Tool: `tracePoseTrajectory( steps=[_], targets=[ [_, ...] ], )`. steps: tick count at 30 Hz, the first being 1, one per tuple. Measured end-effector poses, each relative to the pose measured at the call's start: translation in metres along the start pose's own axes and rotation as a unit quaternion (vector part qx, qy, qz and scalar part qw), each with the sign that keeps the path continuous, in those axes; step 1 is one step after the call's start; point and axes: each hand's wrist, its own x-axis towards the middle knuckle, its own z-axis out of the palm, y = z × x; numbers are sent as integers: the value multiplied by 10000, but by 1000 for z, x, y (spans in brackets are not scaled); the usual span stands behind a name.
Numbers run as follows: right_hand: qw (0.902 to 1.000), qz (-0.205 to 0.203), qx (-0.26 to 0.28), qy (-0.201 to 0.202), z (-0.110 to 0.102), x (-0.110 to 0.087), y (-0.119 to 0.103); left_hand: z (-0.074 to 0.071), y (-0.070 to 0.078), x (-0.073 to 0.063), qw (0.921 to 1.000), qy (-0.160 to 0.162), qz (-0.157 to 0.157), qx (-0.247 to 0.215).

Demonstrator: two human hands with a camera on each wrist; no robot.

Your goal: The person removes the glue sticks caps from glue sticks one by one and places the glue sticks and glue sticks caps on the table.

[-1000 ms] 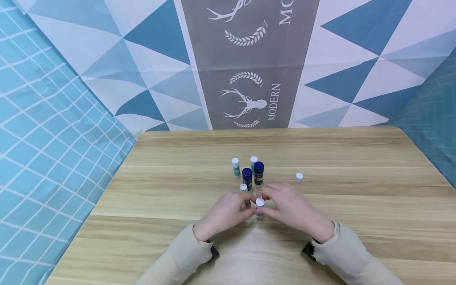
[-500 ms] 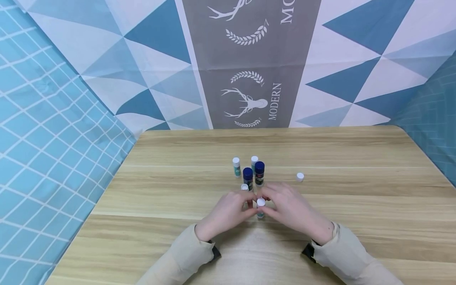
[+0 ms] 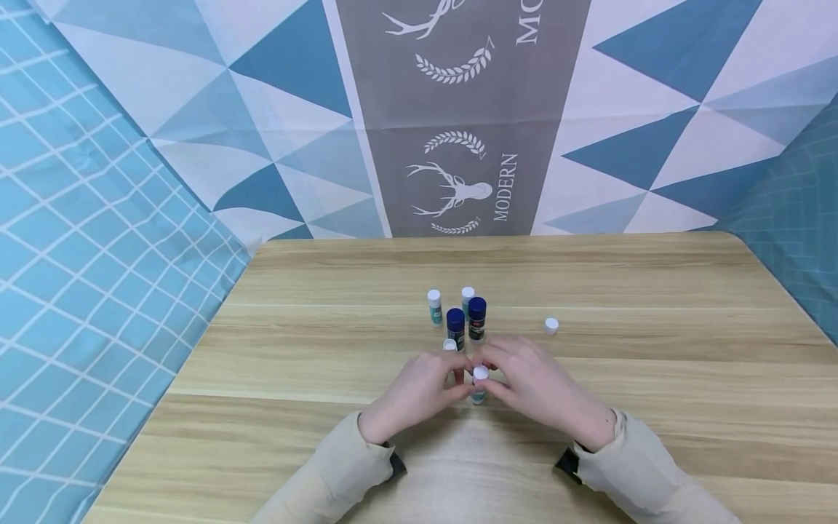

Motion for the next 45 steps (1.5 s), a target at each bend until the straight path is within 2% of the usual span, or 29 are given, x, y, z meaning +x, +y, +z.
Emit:
tracePoseTrajectory(
  steps=[7, 15, 24, 33, 45],
  targets=[
    [10000, 5, 24, 68, -1, -1, -1, 1, 1, 0, 9999, -110, -28, -108],
    [9999, -54, 23, 135, -1, -2, -1, 3, 1, 0, 9997, -74, -54, -227],
    [9999, 4, 87, -74, -2, -2, -2, 3, 0, -1, 9991, -207, -89, -352],
    [9996, -19, 96, -272, -3, -2, -4, 2, -1, -1, 9990, -368, -94, -237],
    [9996, -198, 77, -193, -3, -3, -5, 4, -2, -2, 9994, -314, -16, -164]
  ],
)
